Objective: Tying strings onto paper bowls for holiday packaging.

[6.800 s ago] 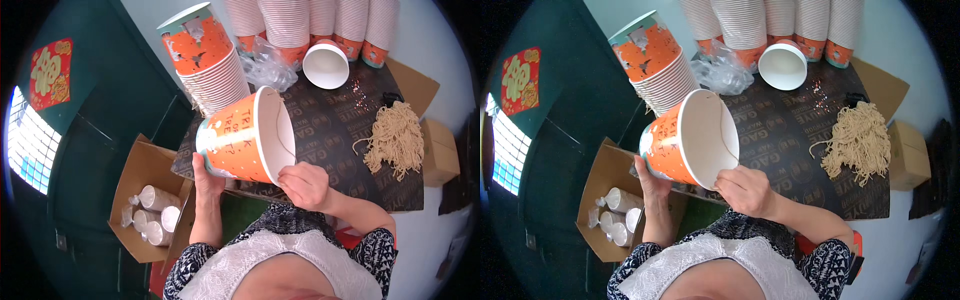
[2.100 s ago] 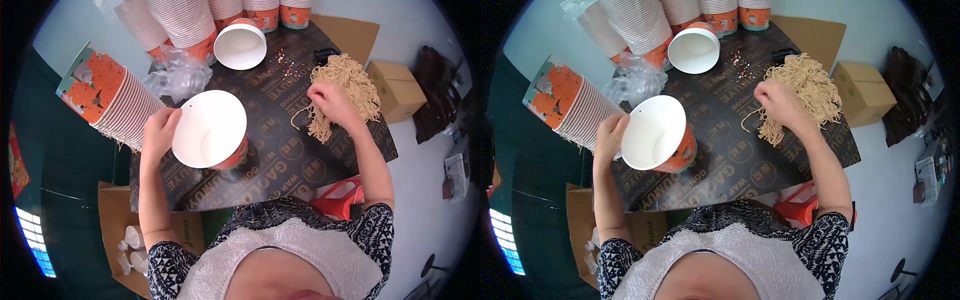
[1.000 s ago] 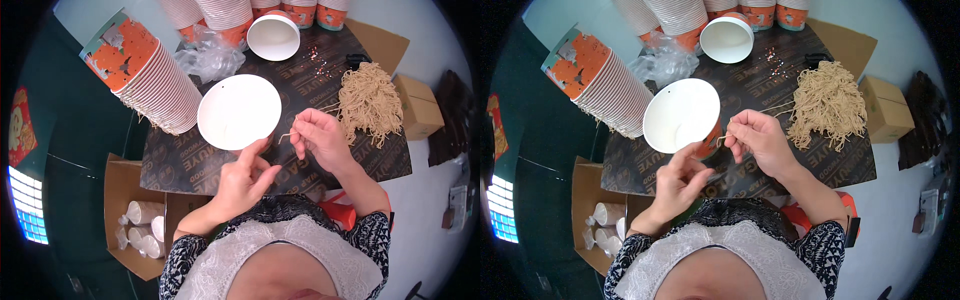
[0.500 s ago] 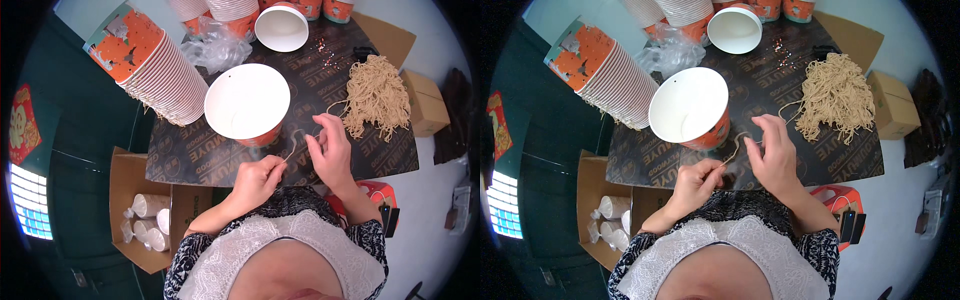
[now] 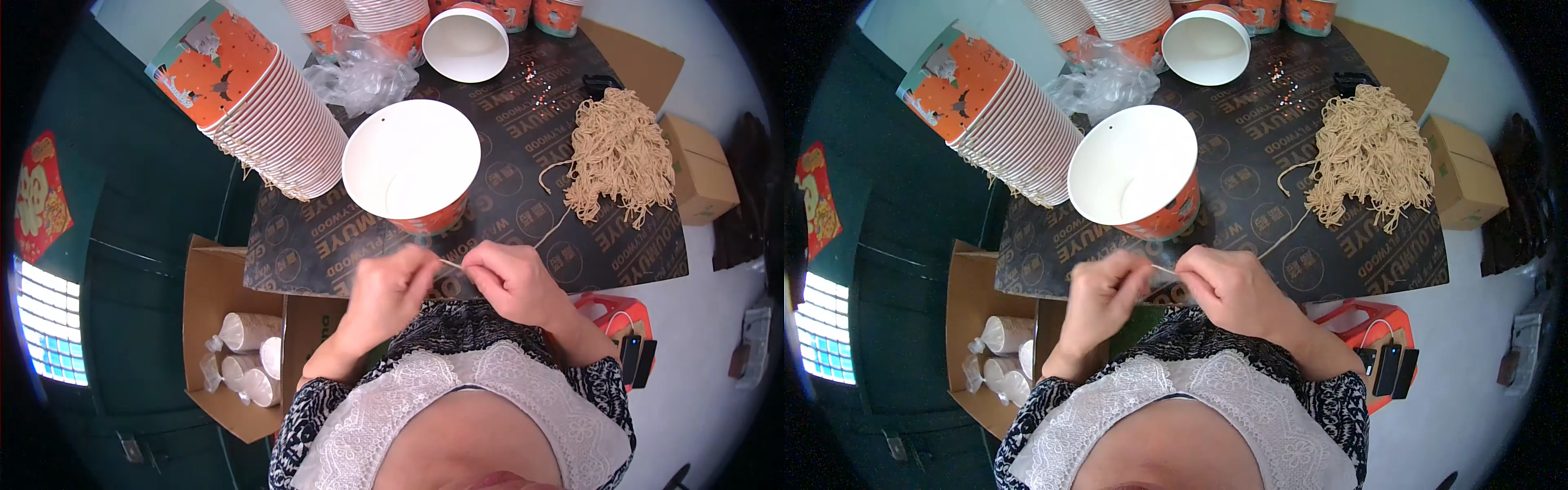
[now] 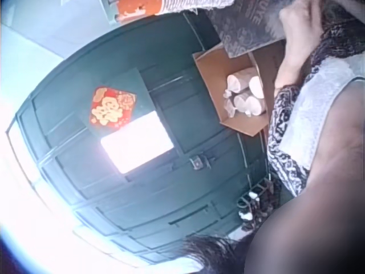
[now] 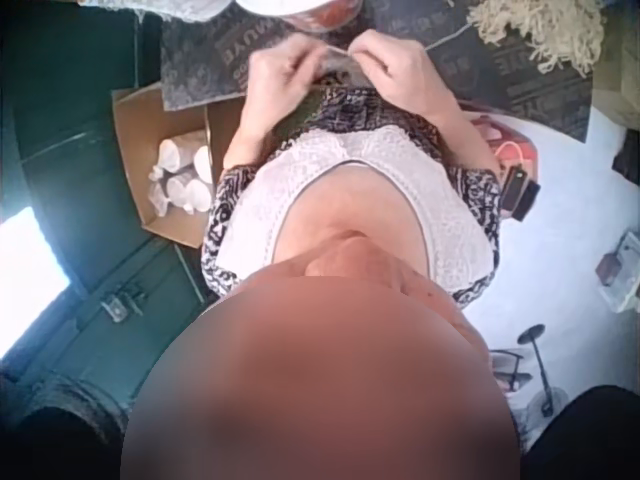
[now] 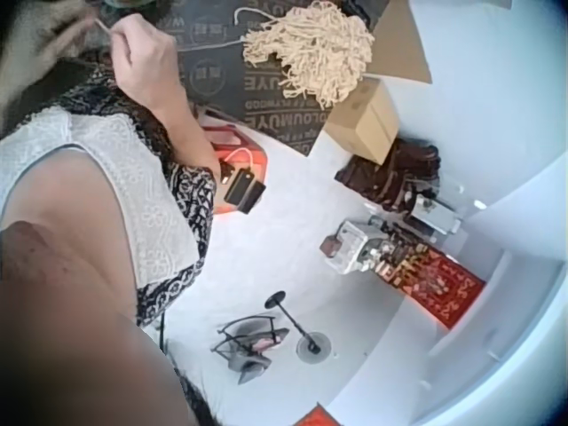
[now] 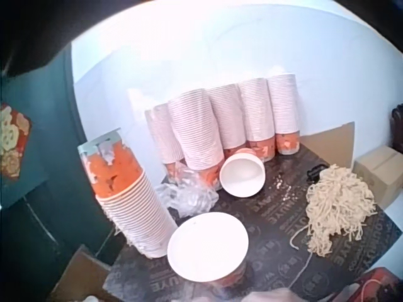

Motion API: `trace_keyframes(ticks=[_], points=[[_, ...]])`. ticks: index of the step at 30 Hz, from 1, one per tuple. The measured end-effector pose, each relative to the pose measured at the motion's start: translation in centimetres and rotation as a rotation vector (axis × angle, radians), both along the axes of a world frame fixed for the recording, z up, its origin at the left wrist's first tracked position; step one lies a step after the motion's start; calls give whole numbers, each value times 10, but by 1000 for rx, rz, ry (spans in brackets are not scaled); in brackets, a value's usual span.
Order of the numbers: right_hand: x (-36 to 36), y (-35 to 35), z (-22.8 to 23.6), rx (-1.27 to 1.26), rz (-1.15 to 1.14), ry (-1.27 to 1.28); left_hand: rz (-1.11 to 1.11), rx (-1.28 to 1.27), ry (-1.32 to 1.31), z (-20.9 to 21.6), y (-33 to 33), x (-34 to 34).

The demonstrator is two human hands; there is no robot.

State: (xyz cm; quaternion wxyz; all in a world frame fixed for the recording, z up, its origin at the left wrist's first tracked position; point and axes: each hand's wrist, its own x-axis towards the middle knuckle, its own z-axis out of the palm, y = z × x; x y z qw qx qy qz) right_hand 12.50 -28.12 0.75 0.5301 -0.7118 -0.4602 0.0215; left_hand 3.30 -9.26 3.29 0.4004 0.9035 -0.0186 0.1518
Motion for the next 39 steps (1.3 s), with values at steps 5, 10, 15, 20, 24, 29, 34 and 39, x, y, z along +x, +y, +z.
trace_keyframes(ticks=[5,10,15,20,24,29,34,39], points=[[5,-1,11,44,-219,209,189,87,-473,11,18,8],[23,3,3,194,-250,125,80,374,-385,26,33,30],[34,18,15,125,-263,-188,-93,344,-271,15,43,45],[44,28,13,59,-192,-196,-119,237,-281,15,46,50],[46,33,4,96,-168,-159,-103,261,-260,11,46,49],[47,36,-6,134,-201,-183,-102,281,-239,10,44,49],[45,40,-7,154,-248,-231,-86,302,-254,12,41,47],[40,39,-4,106,-272,-266,-100,329,-220,19,39,43]])
